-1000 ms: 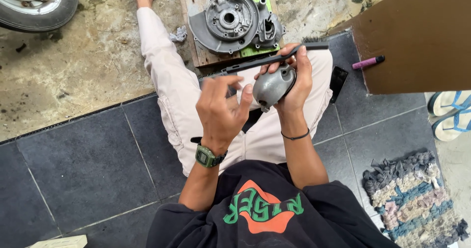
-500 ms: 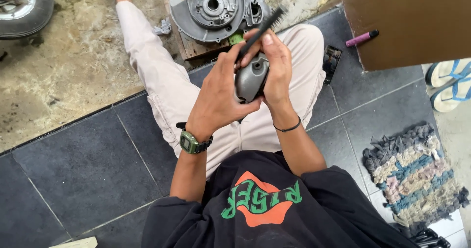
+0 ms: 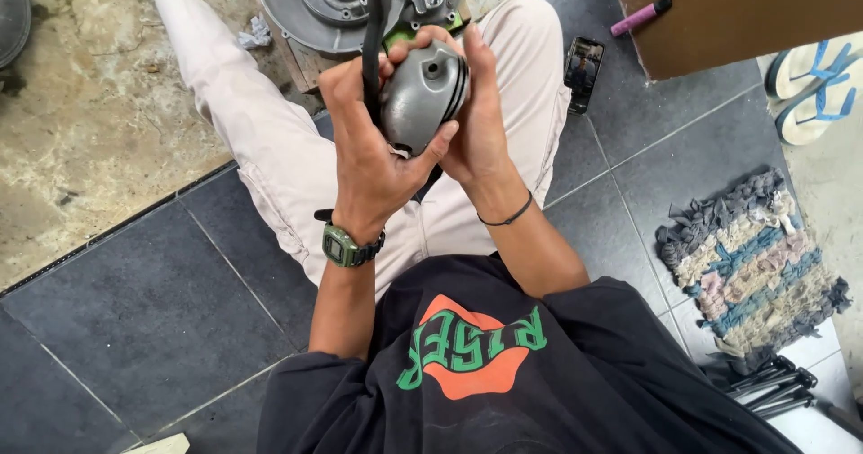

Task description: Cleaning a metal engine component using a small brush while sitting on the floor.

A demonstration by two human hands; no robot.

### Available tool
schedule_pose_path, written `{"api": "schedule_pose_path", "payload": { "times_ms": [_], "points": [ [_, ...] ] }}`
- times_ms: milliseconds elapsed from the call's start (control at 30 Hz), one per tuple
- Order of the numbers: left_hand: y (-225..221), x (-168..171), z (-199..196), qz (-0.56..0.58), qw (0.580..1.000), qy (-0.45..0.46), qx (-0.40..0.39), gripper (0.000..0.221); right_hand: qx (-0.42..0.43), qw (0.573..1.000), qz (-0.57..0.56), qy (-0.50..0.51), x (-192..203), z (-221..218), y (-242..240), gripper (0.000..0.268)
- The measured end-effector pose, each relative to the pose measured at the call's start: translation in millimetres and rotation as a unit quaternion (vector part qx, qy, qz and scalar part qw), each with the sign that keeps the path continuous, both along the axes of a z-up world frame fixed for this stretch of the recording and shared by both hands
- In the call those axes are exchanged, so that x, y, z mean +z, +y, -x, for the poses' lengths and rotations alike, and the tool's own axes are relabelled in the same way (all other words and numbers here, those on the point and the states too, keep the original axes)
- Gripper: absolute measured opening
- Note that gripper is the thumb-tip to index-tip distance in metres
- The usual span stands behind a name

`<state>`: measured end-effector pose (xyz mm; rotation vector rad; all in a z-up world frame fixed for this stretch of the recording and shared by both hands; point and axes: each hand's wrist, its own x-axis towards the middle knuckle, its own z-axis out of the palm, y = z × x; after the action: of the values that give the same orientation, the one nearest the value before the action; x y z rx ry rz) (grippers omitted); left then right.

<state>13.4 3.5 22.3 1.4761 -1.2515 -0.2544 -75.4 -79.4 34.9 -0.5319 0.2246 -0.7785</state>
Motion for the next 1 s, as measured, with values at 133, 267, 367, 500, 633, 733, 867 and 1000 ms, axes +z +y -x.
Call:
{"api": "schedule_pose_path", "payload": {
  "times_ms": [133,267,367,500,633,733,867,1000],
  "points": [
    [2,-4,5,-0.010,1.000,-0.020,0.013,0.078,-0.037,0.995,0.071,0.057,3,2,4,0.037],
    [3,-6,4,-0.044,0.999,-0.017,0.007,0.079,-0.069,0.987,0.112,0.088,-1,0,1,0.034],
    [8,6,3,-0.052,0.998,-0.022,0.006,0.064,-0.102,0.984,0.082,0.124,-7,1,-2,0.043],
    [17,29,4,-0.063,0.996,-0.015,0.055,0.016,-0.123,0.990,0.028,0.069,-20,0,-10,0.042],
    [21,29,1,-0.089,0.995,-0.039,0.034,0.016,-0.115,0.992,0.028,0.046,-16,0,-16,0.038],
    [24,22,7,-0.128,0.989,-0.071,0.009,0.020,-0.111,0.993,0.012,0.041,-18,-1,-19,0.039],
    [28,19,12,-0.137,0.989,0.036,-0.037,0.017,-0.121,0.992,-0.003,0.022,-19,-3,-25,0.041],
    [32,26,6,-0.139,0.989,0.035,-0.034,0.012,-0.149,0.989,0.008,0.014,-25,-3,-33,0.038]
  ]
}}
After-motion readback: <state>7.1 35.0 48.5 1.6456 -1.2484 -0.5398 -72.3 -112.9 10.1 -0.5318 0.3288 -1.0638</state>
